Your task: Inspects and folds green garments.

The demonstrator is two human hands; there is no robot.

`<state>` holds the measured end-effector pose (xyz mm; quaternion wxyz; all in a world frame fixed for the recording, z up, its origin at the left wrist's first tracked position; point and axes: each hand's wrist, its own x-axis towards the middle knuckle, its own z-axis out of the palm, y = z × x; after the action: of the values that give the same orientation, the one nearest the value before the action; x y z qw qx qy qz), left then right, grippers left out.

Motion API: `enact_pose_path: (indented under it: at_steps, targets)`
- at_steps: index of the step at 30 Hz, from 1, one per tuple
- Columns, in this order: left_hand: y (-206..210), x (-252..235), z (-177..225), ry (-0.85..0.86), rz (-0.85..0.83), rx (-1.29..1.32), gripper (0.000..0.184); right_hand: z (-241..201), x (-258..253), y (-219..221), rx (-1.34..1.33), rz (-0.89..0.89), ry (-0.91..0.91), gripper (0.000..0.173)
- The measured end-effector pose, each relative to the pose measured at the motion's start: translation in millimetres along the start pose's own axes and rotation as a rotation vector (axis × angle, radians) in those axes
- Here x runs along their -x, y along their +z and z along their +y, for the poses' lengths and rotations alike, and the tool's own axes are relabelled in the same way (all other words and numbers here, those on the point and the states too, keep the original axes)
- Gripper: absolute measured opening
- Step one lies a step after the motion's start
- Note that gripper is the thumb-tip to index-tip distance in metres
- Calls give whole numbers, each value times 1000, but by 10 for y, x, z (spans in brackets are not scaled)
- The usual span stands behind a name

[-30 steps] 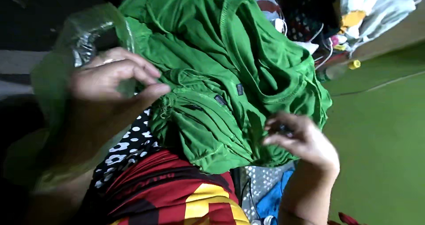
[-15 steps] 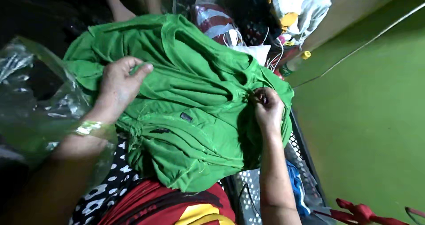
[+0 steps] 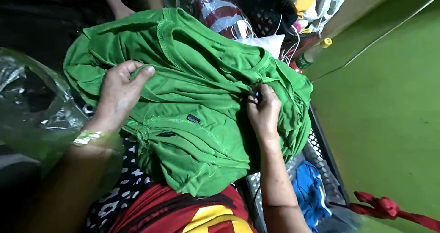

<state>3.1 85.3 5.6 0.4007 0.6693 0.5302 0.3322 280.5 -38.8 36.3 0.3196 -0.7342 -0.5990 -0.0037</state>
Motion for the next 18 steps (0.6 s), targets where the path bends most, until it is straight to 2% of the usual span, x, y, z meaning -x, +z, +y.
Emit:
enact_pose_path:
  at_steps: [2, 5, 8, 11, 14, 18]
  targets:
    - [-6, -11, -42, 11, 28, 19, 37, 55, -16, -134, -208, -59, 119, 20]
    - [5, -85, -37, 29, 92, 47, 38, 127, -24, -258, -763, -147, 381, 15]
    - [10, -233, -1, 88, 154, 37, 38, 154, -92, -245, -1032, -169, 445, 24]
    - [-32, -254, 39, 133, 127, 25, 38, 139, -140, -198, -1074, -134, 477, 27]
    - [-145, -212, 49, 168, 23, 0, 32, 159, -126, -186, -1044, -159, 476, 28]
    - [-309, -150, -106, 297, -77, -233, 23, 200, -79, -195, -1018, -221, 383, 23]
